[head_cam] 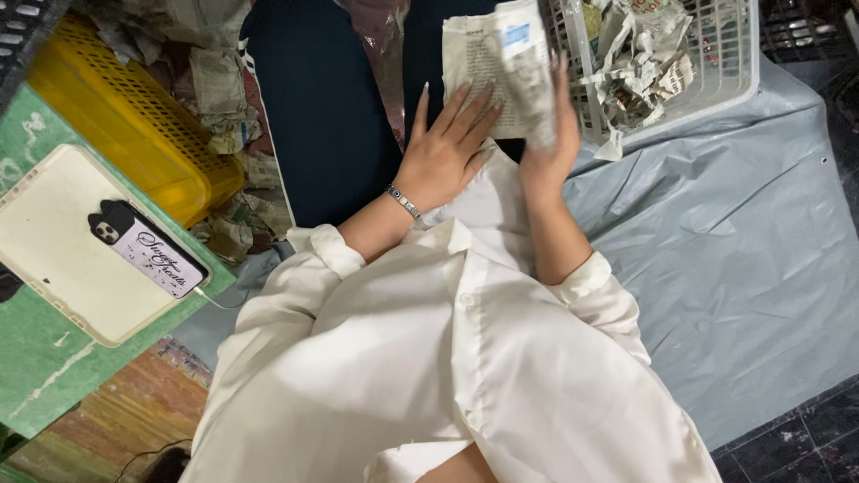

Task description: The person wraps individual ceramic dishes and glassware with newspaper while seated. They pick up each item, fold newspaper around it, and place the wrapped bundle into a nearby basket. The process is repeated for multiple items.

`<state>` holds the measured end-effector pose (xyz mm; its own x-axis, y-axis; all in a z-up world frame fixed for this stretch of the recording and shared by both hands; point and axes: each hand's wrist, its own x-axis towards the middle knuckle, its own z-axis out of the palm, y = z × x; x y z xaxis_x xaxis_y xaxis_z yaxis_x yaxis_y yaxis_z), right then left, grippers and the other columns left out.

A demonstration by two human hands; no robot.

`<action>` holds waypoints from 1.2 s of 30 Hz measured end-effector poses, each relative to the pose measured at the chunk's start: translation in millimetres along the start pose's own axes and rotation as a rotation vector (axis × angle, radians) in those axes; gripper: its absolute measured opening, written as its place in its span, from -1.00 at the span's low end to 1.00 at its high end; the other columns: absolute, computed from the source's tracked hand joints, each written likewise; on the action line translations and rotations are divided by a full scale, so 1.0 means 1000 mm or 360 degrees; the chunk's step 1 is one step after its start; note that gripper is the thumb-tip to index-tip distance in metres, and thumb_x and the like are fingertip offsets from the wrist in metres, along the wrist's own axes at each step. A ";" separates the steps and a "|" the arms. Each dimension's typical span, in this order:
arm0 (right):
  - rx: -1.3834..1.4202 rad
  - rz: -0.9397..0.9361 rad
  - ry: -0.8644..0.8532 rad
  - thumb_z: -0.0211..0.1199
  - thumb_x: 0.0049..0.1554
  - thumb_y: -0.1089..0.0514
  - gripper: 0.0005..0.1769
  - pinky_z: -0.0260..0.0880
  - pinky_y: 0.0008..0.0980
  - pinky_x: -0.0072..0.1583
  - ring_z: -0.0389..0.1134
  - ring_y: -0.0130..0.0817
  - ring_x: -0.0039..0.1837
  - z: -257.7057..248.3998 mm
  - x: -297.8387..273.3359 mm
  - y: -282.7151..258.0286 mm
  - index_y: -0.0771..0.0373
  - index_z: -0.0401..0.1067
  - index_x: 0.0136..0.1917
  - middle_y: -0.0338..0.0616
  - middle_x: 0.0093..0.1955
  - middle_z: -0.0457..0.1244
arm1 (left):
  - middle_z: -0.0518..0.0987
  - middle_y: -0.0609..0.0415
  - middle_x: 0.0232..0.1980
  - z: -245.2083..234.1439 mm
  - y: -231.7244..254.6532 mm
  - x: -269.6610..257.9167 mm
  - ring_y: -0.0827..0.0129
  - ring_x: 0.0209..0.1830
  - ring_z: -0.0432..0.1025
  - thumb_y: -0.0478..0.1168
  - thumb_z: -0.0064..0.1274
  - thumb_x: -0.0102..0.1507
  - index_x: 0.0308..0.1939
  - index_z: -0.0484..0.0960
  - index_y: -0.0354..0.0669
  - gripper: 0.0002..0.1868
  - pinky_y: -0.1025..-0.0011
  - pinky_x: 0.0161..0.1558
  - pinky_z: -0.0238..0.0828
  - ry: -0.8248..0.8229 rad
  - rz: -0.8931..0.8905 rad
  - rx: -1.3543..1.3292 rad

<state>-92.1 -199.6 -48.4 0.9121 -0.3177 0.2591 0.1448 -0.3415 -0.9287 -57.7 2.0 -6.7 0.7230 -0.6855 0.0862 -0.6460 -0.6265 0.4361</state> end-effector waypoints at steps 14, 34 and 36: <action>-0.1563 -0.0264 -0.0669 0.01 0.26 0.39 -0.30 -0.07 0.02 0.55 -0.13 -0.03 0.72 0.008 0.031 -0.041 0.15 0.22 0.66 0.05 0.71 -0.03 | 0.05 -0.26 0.63 0.013 -0.014 -0.004 0.01 0.69 -0.20 0.19 0.02 0.39 0.54 0.14 -0.25 -0.17 -0.34 0.54 -0.50 -0.0115 -0.0037 -0.0244; -0.1413 -0.0765 -0.1063 0.15 0.19 0.22 -0.45 -0.05 0.10 0.55 -0.01 -0.07 0.66 0.011 0.034 -0.064 -0.05 0.46 0.44 -0.19 0.62 0.12 | -0.44 -0.36 0.73 0.017 -0.031 -0.001 -0.13 0.76 -0.52 0.36 -0.35 0.53 0.72 -0.37 0.05 -0.10 -0.17 0.64 -0.52 0.0251 -0.0262 -0.0623; -0.1405 -0.0718 -0.1110 0.15 0.18 0.21 -0.46 -0.07 0.14 0.55 -0.02 -0.04 0.64 0.016 0.035 -0.068 0.06 0.45 0.43 -0.11 0.60 0.11 | -0.21 -0.04 0.73 0.004 -0.032 0.008 0.01 0.74 -0.37 0.41 -0.36 0.48 0.69 -0.21 0.16 -0.16 -0.26 0.58 -0.57 -0.0090 -0.0138 -0.0112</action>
<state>-64.1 -173.2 19.0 0.8973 0.4372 0.0613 0.4394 -0.8708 -0.2205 -32.3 14.8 -24.0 0.7591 -0.6510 -0.0040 -0.5616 -0.6580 0.5017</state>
